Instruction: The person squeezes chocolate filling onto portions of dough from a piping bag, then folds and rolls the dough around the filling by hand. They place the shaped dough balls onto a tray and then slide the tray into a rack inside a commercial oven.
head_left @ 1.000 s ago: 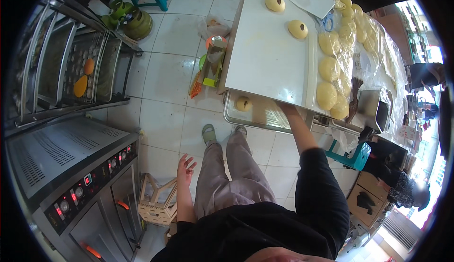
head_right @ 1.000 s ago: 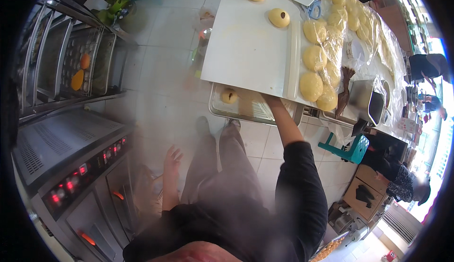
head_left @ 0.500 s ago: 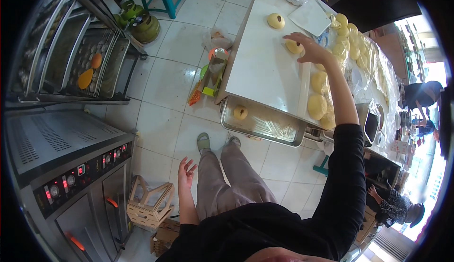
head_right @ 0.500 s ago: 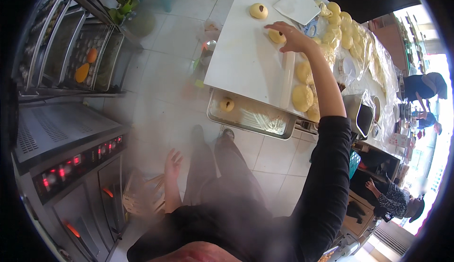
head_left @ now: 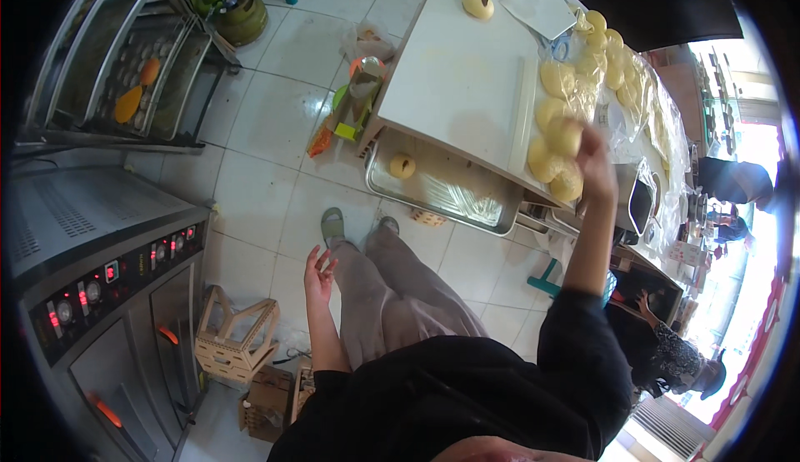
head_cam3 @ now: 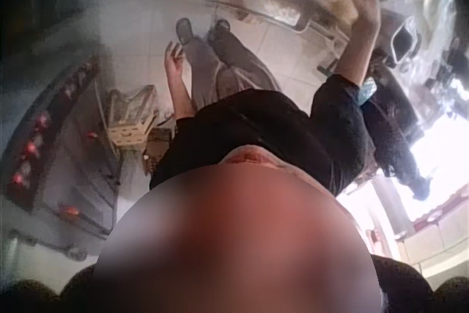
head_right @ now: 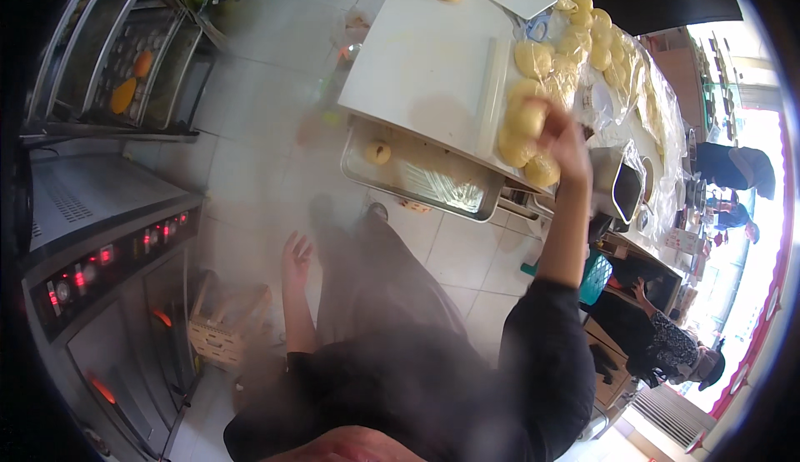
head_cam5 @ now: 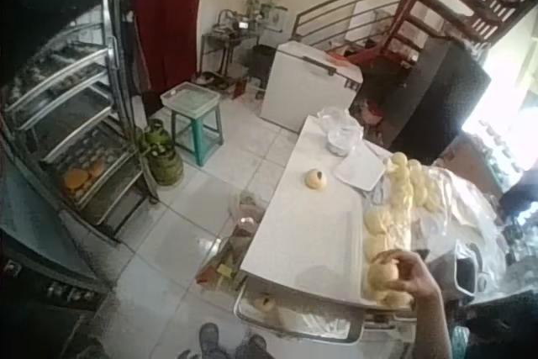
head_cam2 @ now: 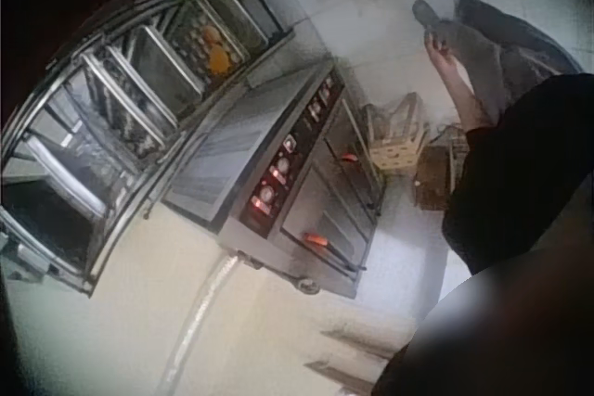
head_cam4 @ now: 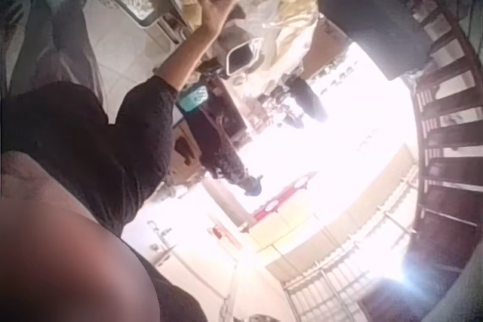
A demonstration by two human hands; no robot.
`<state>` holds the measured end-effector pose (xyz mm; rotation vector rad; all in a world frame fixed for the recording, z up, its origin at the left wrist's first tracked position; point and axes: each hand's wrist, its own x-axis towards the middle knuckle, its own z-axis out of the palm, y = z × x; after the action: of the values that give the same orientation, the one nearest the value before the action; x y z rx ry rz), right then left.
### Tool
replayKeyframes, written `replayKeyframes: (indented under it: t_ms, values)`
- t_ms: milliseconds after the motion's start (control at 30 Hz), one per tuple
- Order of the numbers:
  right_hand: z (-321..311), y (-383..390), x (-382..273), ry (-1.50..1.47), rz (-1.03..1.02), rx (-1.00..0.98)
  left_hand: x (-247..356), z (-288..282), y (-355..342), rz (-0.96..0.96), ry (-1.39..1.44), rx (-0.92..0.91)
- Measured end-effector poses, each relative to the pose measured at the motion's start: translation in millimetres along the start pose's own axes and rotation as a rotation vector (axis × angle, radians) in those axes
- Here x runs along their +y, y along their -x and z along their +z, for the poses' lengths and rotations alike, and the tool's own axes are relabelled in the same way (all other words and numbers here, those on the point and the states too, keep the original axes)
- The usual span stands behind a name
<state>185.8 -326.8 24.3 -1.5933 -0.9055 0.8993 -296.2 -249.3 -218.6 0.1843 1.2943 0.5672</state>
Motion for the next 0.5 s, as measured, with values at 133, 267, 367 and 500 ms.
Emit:
replayKeyframes:
  t_ms: [133,267,367,500]
  values:
    - [59.3,81.6,81.5,-0.247,0.225,-0.174,-17.3,5.3,-8.1,-0.029,0.076,-0.087]
    - [45.2,87.5,186.0,0.271,0.411,0.032,-30.4,-1.7,-3.2,-0.045,0.054,-0.050]
    - [36.0,77.8,224.3,0.729,0.324,0.053,-34.5,-17.3,-2.2,-0.067,0.056,-0.039]
    - [50.7,76.9,233.0,1.104,0.302,-0.013,-33.9,-33.2,4.6,-0.053,0.038,0.040]
